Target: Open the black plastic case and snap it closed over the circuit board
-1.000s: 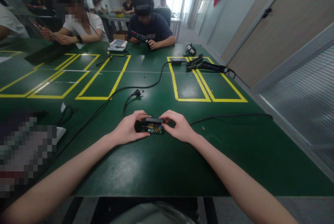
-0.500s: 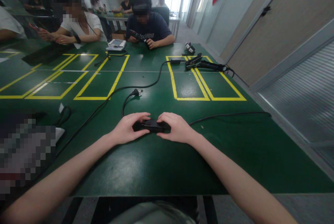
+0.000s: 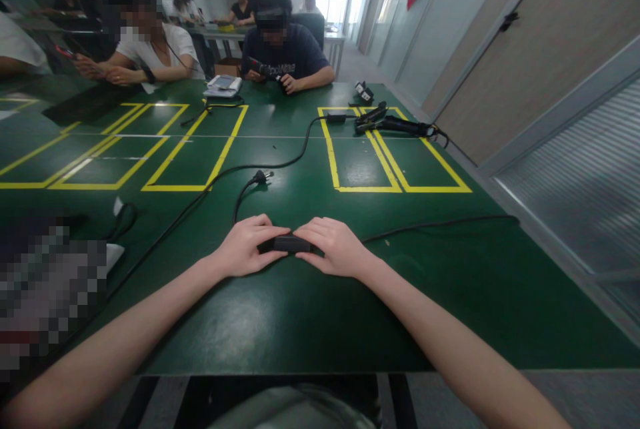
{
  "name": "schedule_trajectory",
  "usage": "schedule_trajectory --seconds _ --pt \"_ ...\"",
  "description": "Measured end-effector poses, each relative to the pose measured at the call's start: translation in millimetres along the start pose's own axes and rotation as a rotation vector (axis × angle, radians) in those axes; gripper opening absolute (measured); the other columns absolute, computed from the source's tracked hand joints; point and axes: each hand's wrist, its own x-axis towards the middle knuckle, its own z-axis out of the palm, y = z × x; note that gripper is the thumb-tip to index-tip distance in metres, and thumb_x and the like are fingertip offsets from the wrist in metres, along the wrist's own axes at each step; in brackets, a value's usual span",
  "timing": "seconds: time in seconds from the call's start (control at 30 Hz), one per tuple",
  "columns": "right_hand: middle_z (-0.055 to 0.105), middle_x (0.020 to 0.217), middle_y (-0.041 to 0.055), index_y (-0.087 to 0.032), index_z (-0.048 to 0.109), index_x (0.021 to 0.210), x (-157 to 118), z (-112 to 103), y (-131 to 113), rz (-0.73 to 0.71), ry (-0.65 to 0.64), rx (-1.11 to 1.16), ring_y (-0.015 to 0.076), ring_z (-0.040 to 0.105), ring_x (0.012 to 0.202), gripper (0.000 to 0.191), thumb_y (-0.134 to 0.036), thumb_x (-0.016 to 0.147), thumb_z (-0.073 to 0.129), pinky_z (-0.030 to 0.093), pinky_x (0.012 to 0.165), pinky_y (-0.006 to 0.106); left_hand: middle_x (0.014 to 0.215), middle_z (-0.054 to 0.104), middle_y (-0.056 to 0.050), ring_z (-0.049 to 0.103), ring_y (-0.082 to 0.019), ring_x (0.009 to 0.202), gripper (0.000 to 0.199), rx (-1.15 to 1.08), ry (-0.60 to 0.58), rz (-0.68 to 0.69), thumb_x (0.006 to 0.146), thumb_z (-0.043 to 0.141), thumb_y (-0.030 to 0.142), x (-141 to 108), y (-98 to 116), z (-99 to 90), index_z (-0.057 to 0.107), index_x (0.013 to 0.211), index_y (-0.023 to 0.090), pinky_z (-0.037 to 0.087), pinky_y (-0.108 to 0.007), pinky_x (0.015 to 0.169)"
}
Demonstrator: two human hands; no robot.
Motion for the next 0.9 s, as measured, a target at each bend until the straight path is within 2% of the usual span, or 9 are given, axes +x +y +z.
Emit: schedule_trajectory --seconds 0.13,0.3,0.4,0.5,0.63,0.7,0.8,0.9 --pt "0.078 0.101 0.0135 -0.016 0.07 0.118 0 0 -2 -0.001 0.017 -0.062 0.0261 0.071 0.087 0.028 -0.035 0.104 0.057 0.058 0.075 0.04 0.11 0.076 -0.011 0.071 -0.024 0.099 0.041 -0.037 0.0 0.053 0.102 0.062 0.046 2 1 -0.4 0.068 0.132 0.02 0.058 -0.038 0.088" --pt "0.078 0.105 0.0123 -0.016 0.069 0.119 -1 4 -1 -0.008 0.081 -0.045 0.0249 0.073 0.09 0.028 -0.037 0.101 0.064 0.061 0.079 0.039 0.101 0.078 -0.01 0.073 -0.022 0.091 0.037 -0.057 0.035 0.101 0.105 0.057 0.043 3 0 0.6 0.07 0.127 0.017 0.058 -0.035 0.082" --pt "0.079 0.1 0.0118 -0.016 0.069 0.115 -1 5 -2 -0.037 0.158 -0.048 0.0232 0.074 0.086 0.024 -0.034 0.101 0.063 0.061 0.074 0.036 0.106 0.078 -0.01 0.074 -0.023 0.094 0.038 -0.056 0.055 0.104 0.104 0.058 0.043 4 1 3.0 0.068 0.13 0.017 0.059 -0.036 0.085" --pt "0.078 0.093 0.0101 -0.017 0.07 0.11 0 4 -3 -0.038 0.18 -0.042 0.0222 0.073 0.081 0.018 -0.031 0.1 0.064 0.061 0.07 0.035 0.112 0.079 -0.011 0.076 -0.024 0.098 0.04 -0.058 0.066 0.123 0.104 0.059 0.042 5 2 6.9 0.065 0.134 0.016 0.059 -0.036 0.087" --pt "0.078 0.103 0.0113 -0.018 0.069 0.115 -1 4 -1 -0.001 0.176 -0.026 0.0241 0.075 0.092 0.021 -0.031 0.099 0.065 0.064 0.078 0.037 0.108 0.08 -0.009 0.077 -0.023 0.096 0.034 -0.046 0.078 0.11 0.105 0.058 0.041 6 2 10.3 0.068 0.128 0.018 0.06 -0.035 0.086" --pt "0.078 0.108 0.0123 -0.018 0.068 0.119 -2 6 1 0.004 0.175 -0.047 0.0248 0.076 0.096 0.023 -0.031 0.1 0.064 0.064 0.081 0.037 0.114 0.079 -0.01 0.077 -0.024 0.101 0.038 -0.038 0.098 0.109 0.105 0.059 0.042 5 1 10.9 0.065 0.133 0.018 0.06 -0.036 0.09" --pt "0.078 0.107 0.0126 -0.018 0.068 0.119 -4 9 3 0.006 0.167 -0.079 0.0251 0.076 0.094 0.023 -0.031 0.101 0.062 0.064 0.078 0.037 0.127 0.076 -0.012 0.075 -0.024 0.111 0.046 -0.028 0.113 0.127 0.105 0.059 0.044 4 0 11.6 0.058 0.144 0.019 0.061 -0.037 0.095" --pt "0.078 0.109 0.0122 -0.019 0.068 0.12 -5 10 4 0.021 0.162 -0.07 0.0254 0.076 0.096 0.025 -0.033 0.1 0.065 0.064 0.081 0.038 0.122 0.077 -0.011 0.076 -0.023 0.109 0.039 -0.021 0.108 0.155 0.107 0.055 0.04 4 -1 12.9 0.061 0.14 0.019 0.061 -0.036 0.094"
